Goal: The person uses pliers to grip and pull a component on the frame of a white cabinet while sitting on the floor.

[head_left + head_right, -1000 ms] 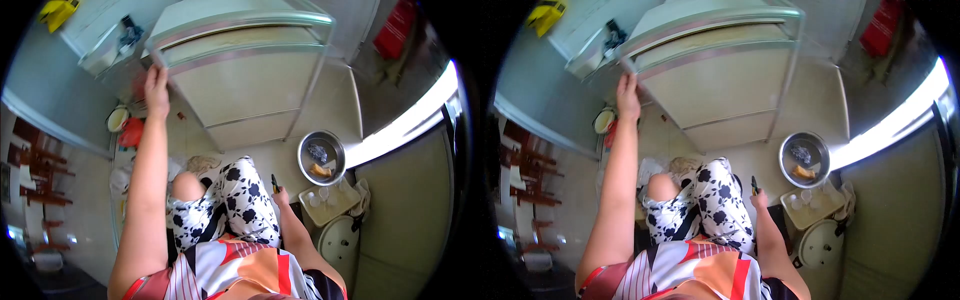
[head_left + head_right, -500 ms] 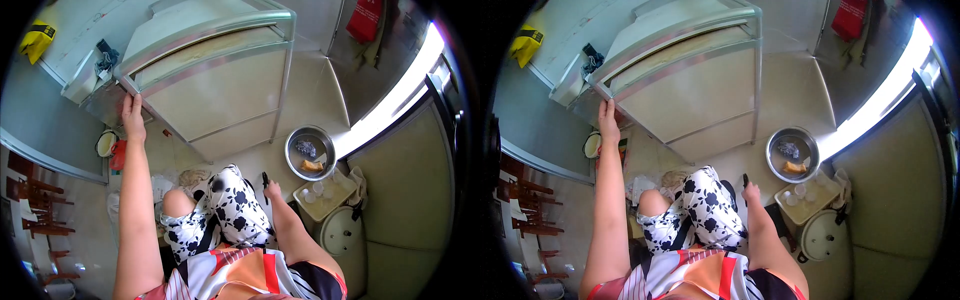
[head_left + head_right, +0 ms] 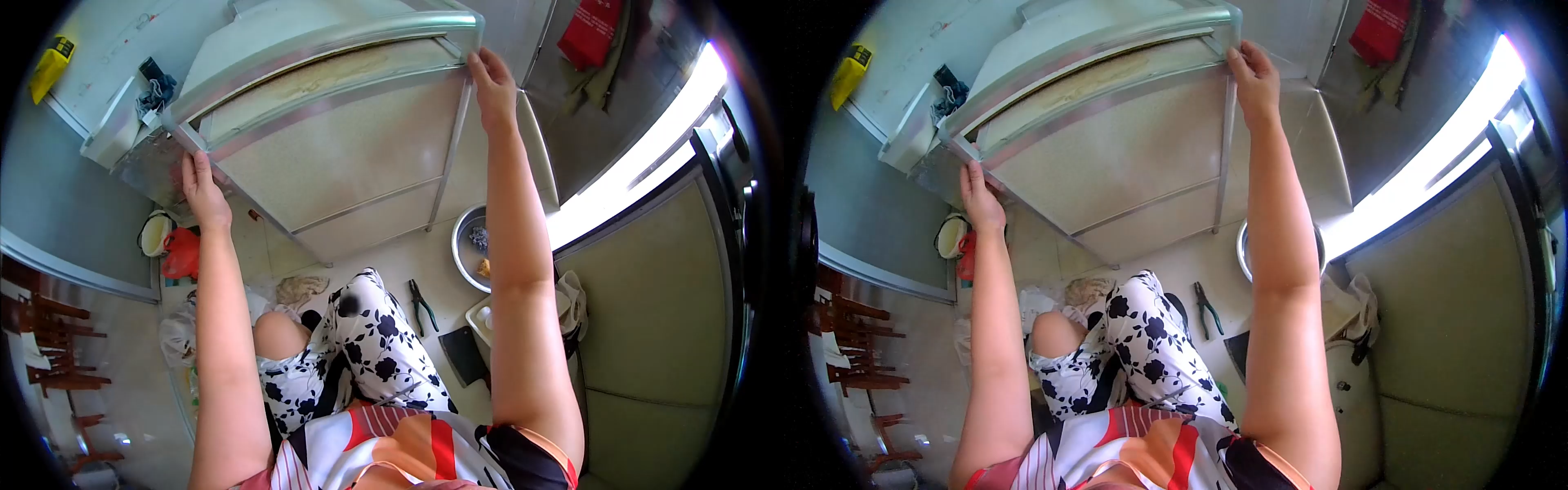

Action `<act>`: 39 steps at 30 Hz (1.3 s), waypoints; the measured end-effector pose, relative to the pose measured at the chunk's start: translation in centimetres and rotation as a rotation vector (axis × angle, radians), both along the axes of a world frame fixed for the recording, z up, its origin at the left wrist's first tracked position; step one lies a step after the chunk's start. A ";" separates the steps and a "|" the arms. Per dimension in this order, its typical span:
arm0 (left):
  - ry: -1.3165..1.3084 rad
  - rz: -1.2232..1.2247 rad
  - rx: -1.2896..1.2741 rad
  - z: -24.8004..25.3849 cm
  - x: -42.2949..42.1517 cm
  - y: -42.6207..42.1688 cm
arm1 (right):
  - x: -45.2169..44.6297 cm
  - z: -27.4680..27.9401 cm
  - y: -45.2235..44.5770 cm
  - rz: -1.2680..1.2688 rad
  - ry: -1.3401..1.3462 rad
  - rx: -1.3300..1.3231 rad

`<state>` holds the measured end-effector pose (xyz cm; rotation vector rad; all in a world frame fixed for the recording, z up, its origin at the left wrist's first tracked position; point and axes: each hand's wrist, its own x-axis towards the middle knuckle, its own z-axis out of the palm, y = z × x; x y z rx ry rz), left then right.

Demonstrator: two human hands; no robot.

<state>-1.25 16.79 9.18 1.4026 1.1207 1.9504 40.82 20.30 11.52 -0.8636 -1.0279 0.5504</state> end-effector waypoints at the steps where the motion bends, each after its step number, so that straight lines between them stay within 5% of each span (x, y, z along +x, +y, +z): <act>1: -0.033 -0.004 -0.015 -0.2 0.0 -0.1 | -0.4 -1.1 0.3 0.007 0.015 -0.012; 8: -0.039 0.032 0.017 -0.8 0.4 -0.2 | -1.4 -3.1 0.8 0.023 0.119 0.041; 17: 0.018 -0.012 -0.088 -0.1 0.6 -0.9 | -0.6 -1.5 -0.3 -0.006 -0.035 -0.354; 20: 0.006 -0.090 -0.154 -0.4 -0.2 -2.4 | -1.8 -1.0 -4.8 -0.100 0.001 -0.342; 22: 0.055 -0.072 -0.323 -2.0 -1.1 -5.2 | -2.2 -5.4 -7.3 -0.178 -0.179 -0.187; 24: 0.221 -0.111 -0.481 -5.3 -2.9 -9.6 | -4.9 -9.2 -14.1 -0.035 -0.263 -0.246; 27: 0.582 -0.201 -0.461 -11.7 -5.9 -17.0 | -11.4 -14.3 -26.5 0.165 -0.817 -0.305; 30: 0.717 -0.129 -0.434 -12.8 -6.7 -24.4 | -16.6 -13.4 -34.8 0.502 -1.087 -0.064; 34: 0.822 0.064 -0.271 -11.9 -5.0 -29.3 | -20.3 -13.6 -36.6 0.555 -1.300 0.041; 36: 1.010 0.146 -0.130 -9.9 -3.9 -30.4 | -20.6 -13.9 -35.8 0.831 -1.507 -0.063; 39: 0.837 -0.207 -0.364 -9.4 -4.3 -32.1 | -21.2 -14.3 -36.1 1.038 -1.528 -0.054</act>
